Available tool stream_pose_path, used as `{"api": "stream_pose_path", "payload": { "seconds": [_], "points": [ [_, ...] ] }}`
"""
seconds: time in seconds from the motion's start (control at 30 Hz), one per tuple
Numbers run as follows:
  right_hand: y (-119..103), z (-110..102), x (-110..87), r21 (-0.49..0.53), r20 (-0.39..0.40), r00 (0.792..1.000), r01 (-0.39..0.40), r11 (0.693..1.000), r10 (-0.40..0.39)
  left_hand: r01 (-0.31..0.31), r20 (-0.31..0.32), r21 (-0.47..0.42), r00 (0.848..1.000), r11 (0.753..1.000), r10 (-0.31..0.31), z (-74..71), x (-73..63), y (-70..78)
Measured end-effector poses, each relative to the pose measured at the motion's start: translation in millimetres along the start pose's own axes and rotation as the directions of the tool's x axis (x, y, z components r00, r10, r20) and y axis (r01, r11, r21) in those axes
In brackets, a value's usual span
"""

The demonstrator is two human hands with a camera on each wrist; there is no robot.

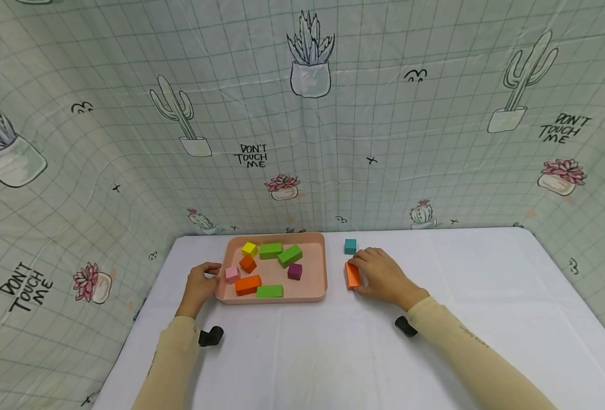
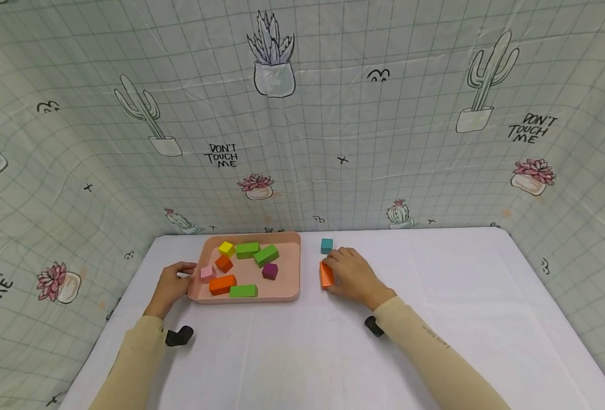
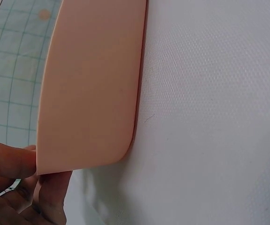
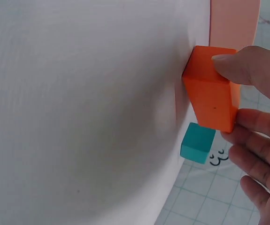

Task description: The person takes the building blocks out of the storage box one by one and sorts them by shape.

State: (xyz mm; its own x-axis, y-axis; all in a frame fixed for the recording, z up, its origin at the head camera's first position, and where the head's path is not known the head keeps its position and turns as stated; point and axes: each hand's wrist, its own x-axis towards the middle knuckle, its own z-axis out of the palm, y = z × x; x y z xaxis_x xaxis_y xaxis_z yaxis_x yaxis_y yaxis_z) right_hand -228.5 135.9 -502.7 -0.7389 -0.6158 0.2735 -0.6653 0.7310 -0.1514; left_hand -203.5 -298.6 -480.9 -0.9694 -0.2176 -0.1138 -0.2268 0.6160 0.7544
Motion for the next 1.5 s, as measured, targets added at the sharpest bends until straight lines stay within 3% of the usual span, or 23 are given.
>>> {"api": "stream_pose_path", "payload": {
  "seconds": [0.23, 0.5, 0.93, 1.07, 1.23, 1.37, 1.5],
  "points": [
    [-2, 4, 0.9, 0.014, 0.027, 0.999, -0.032, 0.999, 0.032, -0.016, -0.013, -0.003, 1.0, 1.0, 0.016, 0.7, 0.3, -4.3],
    [-3, 3, 0.9, 0.094, 0.089, 0.993, -0.09, 0.991, 0.082, 0.032, 0.008, 0.007, 0.999, 0.999, -0.032, 0.8, 2.4, -3.9],
    [-4, -2, 4.1, 0.129, 0.08, 0.991, -0.119, 0.984, 0.109, 0.046, 0.021, -0.001, 0.999, 0.999, -0.046, -0.3, 3.1, -2.0],
    [-15, -7, 12.5, 0.163, 0.034, 0.997, -0.075, 0.984, 0.07, 0.042, 0.027, -0.004, 0.999, 0.999, -0.042, -1.2, 1.7, -2.5],
    [-33, -9, 30.6, 0.17, -0.001, 0.999, 0.033, 0.985, -0.033, 0.033, 0.034, -0.009, 0.999, 0.999, -0.033, -2.4, 3.7, -4.2],
    [-46, -7, 47.3, 0.167, 0.012, 0.994, 0.105, 0.98, -0.109, 0.047, 0.034, -0.003, 0.998, 0.999, -0.047, -2.5, 3.9, -3.6],
    [-53, 0, 61.8, 0.202, 0.057, 0.989, 0.126, 0.971, -0.14, 0.065, 0.04, -0.006, 0.997, 0.998, -0.065, -1.9, 3.0, -2.2]
  ]
}}
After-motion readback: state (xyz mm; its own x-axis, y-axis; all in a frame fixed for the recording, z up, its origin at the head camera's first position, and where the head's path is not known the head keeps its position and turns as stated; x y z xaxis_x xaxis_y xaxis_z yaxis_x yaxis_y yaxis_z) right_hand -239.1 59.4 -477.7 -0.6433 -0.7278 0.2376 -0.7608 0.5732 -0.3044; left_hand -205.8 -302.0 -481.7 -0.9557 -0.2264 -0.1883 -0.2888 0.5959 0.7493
